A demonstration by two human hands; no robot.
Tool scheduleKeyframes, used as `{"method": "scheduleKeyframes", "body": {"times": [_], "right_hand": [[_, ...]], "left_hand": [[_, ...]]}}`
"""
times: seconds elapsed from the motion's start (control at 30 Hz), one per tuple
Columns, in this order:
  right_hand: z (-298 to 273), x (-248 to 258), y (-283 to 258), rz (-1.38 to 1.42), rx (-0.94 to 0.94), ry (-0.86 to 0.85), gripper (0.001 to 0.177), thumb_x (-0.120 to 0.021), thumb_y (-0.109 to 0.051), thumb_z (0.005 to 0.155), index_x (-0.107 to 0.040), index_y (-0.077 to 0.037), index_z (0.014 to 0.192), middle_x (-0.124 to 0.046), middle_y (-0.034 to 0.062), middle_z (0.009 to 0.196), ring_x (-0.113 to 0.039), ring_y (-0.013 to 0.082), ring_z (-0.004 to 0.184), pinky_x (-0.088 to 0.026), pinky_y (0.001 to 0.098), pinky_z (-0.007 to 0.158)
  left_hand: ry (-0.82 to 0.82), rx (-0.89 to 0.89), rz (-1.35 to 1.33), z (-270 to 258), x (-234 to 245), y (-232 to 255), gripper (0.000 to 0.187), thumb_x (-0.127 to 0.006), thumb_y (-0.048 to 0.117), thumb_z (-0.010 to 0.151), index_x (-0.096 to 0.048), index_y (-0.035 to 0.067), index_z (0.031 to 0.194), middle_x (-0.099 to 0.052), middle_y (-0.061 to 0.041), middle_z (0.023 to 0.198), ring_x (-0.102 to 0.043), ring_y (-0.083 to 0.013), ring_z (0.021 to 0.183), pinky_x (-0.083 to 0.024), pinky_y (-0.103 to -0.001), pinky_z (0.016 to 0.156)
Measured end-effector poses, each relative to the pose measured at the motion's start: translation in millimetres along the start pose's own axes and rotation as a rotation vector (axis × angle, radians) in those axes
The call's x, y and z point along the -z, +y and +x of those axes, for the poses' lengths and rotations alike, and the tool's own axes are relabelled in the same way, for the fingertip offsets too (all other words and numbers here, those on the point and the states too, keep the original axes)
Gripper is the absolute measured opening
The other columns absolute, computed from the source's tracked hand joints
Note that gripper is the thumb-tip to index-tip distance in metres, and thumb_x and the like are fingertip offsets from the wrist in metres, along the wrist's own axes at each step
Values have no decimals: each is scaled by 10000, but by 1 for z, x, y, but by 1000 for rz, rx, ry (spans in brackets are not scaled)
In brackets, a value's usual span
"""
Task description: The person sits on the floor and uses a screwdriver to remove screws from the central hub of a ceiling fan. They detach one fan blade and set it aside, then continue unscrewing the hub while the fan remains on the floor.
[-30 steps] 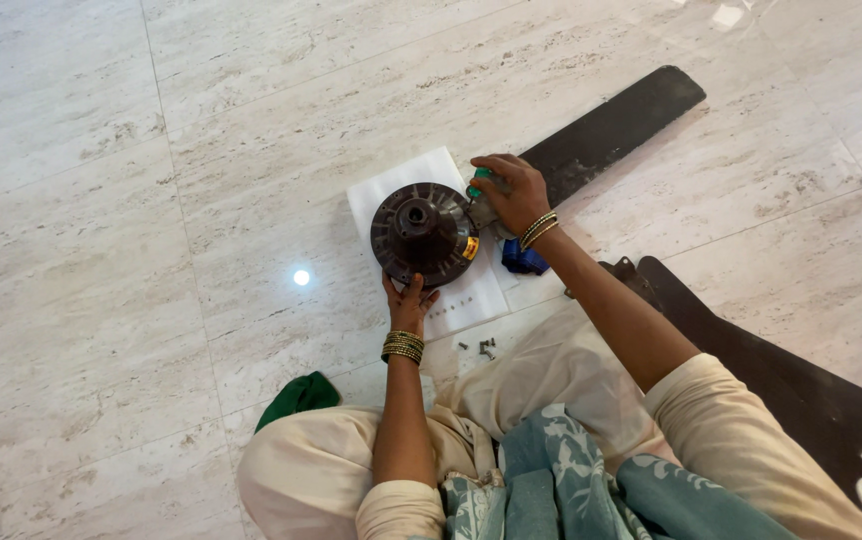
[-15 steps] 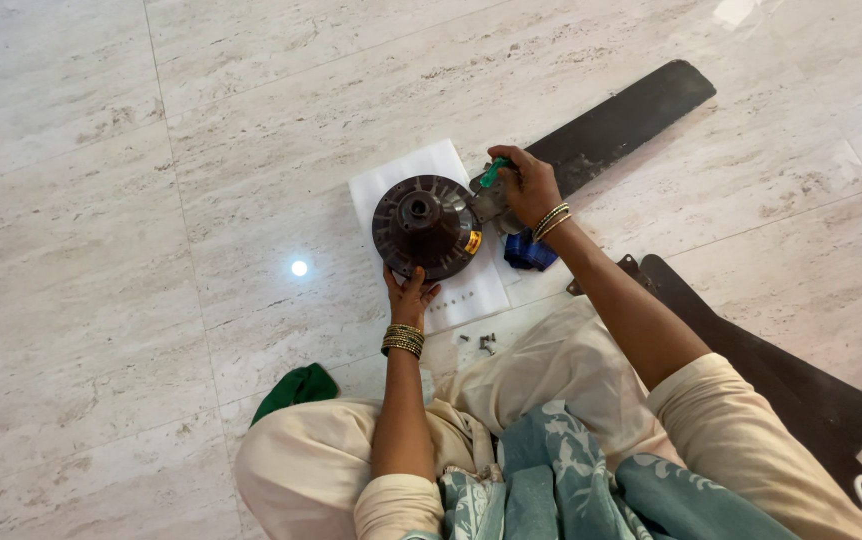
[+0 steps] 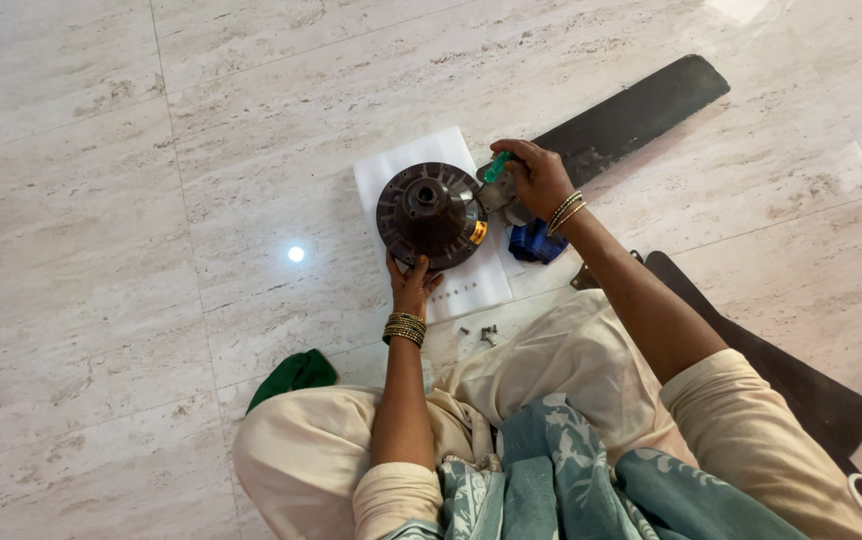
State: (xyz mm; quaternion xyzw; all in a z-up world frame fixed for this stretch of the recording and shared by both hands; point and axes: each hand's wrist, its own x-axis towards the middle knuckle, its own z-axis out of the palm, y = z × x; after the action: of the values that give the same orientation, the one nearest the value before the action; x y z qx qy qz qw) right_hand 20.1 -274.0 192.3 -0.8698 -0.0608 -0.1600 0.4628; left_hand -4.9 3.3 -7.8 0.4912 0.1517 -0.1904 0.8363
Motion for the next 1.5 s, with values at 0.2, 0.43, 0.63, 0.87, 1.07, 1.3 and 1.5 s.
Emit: {"method": "scheduleKeyframes", "body": {"times": [0.2, 0.43, 0.63, 0.87, 1.07, 1.3, 1.5], "right_hand": [[4, 3, -3, -47, 46, -11, 367, -559, 91, 949, -669, -51, 1269, -739, 159, 1169, -741, 266, 1024, -590, 347, 854], [2, 3, -3, -50, 139, 18, 341, -596, 46, 961, -692, -64, 1269, -676, 189, 1306, -715, 271, 1057, -591, 355, 865], [6, -3, -2, -60, -42, 167, 310, -805, -126, 908, -736, -49, 1200, -765, 118, 1034, -757, 171, 913, -614, 290, 786], [13, -20, 7, 82, -165, 154, 232, -807, -111, 889, -747, -29, 1097, -788, 89, 980, -765, 131, 920, -630, 280, 809], [8, -9, 25, 118, -235, 211, 251, -772, -81, 904, -736, -17, 1144, -783, 105, 1006, -762, 127, 944, -627, 280, 816], [-3, -4, 26, 211, -188, 136, 246, -776, -60, 900, -737, 7, 1134, -782, 110, 1031, -753, 128, 973, -629, 266, 846], [1, -5, 14, 188, -133, 29, 263, -764, -22, 916, -741, -26, 1178, -778, 104, 1027, -739, 130, 962, -613, 276, 834]], "left_hand": [[12, 3, 5, 1, 0, -1, 1087, -822, 255, 831, -87, 329, 1629, -658, -92, 1122, -695, -224, 879, -636, -485, 866], [9, 10, 14, 1, 0, 0, 1098, -813, 253, 837, -54, 337, 1627, -662, -115, 1168, -702, -230, 900, -627, -483, 874], [26, 14, 41, 3, -2, 1, 1097, -806, 265, 841, -48, 337, 1630, -638, -138, 1245, -696, -238, 929, -623, -479, 870], [17, 10, 20, 6, -1, -3, 1090, -797, 266, 841, -41, 331, 1624, -601, -165, 1340, -713, -267, 967, -617, -483, 878], [28, 13, 21, 8, 0, -4, 1075, -789, 243, 857, -38, 343, 1621, -582, -159, 1361, -706, -279, 989, -610, -488, 882], [48, 17, 58, 13, 3, -8, 1049, -758, 191, 873, -46, 360, 1624, -594, -170, 1337, -692, -265, 947, -634, -487, 877], [49, 19, 46, 10, 1, -6, 1043, -752, 189, 880, -41, 362, 1624, -591, -153, 1345, -698, -254, 951, -620, -478, 867]]}}
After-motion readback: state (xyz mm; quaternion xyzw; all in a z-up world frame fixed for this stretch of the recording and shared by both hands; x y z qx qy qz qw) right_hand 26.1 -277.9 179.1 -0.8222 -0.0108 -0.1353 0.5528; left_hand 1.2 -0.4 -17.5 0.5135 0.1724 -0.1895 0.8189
